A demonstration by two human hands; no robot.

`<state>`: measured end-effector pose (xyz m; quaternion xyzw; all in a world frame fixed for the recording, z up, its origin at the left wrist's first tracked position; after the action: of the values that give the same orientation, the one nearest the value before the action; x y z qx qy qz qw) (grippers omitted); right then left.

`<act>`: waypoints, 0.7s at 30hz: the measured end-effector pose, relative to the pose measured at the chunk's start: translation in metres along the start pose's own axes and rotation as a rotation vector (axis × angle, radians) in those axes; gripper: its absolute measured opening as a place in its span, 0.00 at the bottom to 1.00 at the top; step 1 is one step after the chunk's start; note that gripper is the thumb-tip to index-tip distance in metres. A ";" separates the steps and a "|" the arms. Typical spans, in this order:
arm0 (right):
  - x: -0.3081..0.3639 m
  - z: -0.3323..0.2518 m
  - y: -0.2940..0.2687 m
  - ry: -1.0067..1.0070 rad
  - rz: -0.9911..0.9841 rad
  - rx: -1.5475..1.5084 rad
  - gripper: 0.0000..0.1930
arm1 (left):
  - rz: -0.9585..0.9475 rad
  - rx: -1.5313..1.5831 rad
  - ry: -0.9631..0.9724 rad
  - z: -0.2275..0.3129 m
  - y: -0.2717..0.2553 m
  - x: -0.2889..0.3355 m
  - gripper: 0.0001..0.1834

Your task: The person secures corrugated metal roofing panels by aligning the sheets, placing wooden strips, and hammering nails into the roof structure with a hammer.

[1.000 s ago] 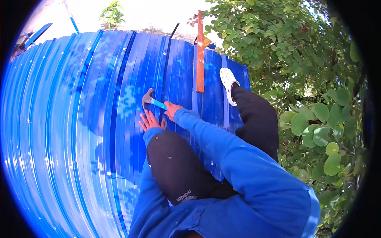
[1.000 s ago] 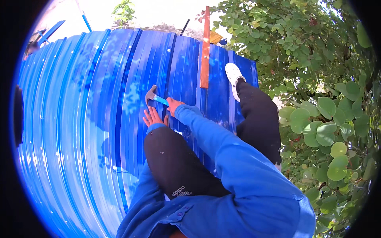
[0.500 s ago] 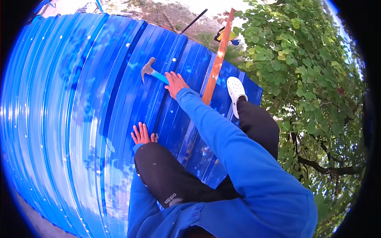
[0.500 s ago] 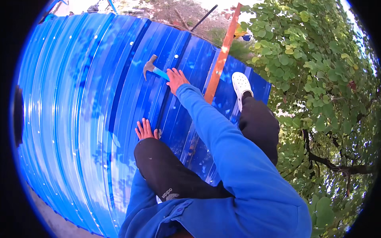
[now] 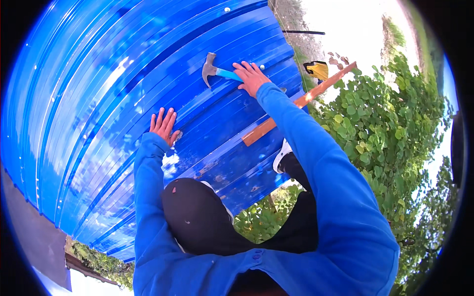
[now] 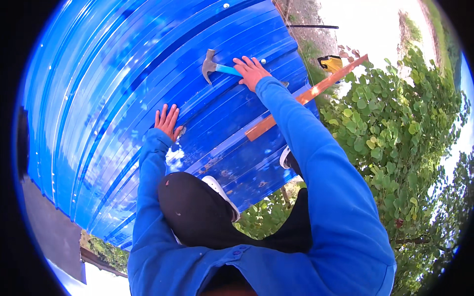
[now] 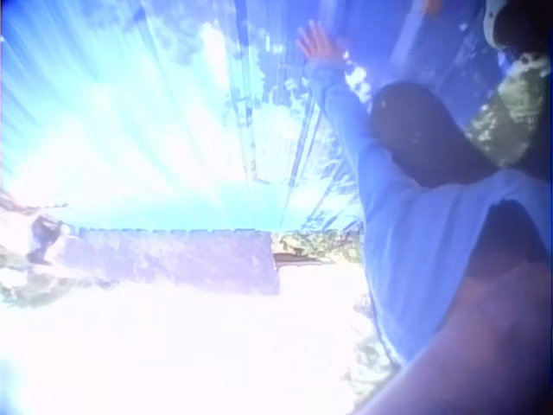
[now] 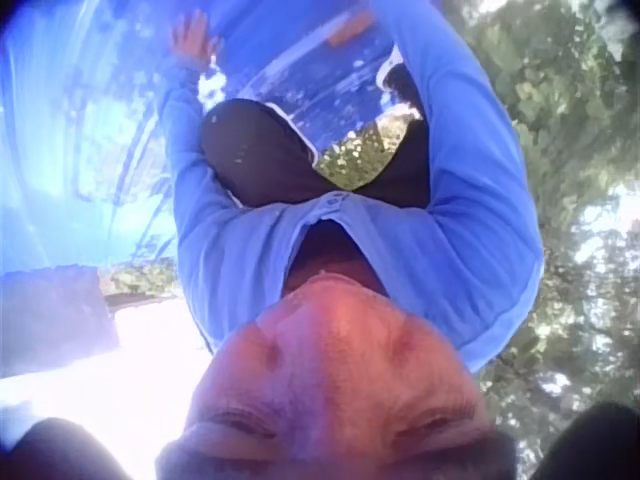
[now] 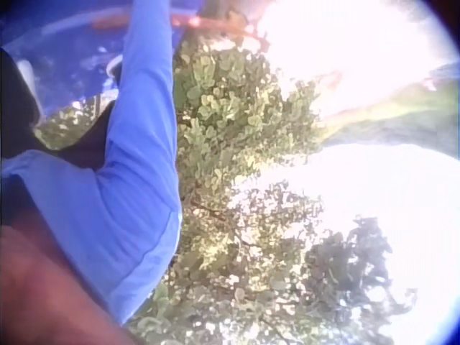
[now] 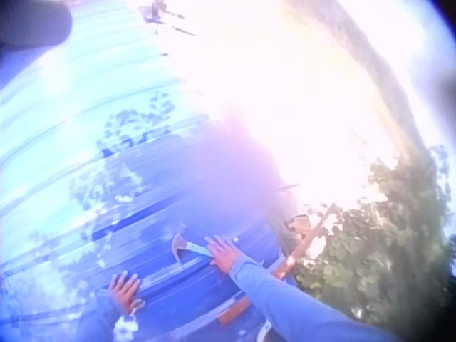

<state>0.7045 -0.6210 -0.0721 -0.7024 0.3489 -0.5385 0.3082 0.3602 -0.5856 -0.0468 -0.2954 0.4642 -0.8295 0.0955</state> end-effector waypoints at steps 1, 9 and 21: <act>-0.001 -0.002 0.002 -0.013 -0.055 -0.028 0.31 | -0.022 0.003 0.004 0.001 0.000 0.001 0.38; 0.147 0.004 -0.275 0.208 1.459 -0.995 0.17 | -0.040 0.004 0.002 0.003 -0.006 0.011 0.37; 0.013 -0.049 -0.107 -0.187 0.914 -0.639 0.09 | -0.020 -0.134 -0.087 0.011 -0.009 0.011 0.37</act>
<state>0.6762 -0.5738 0.0327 -0.5829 0.7346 -0.1532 0.3115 0.3593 -0.5935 -0.0306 -0.3418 0.5110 -0.7839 0.0872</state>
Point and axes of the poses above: each hand's wrist, its own x-axis away from the middle knuckle, its own y-axis out of the palm, z = x × y, the point moved 8 cm from there along -x, towards the middle knuckle, and after that the axes turned 3 degrees about x, right-handed, at the moved point
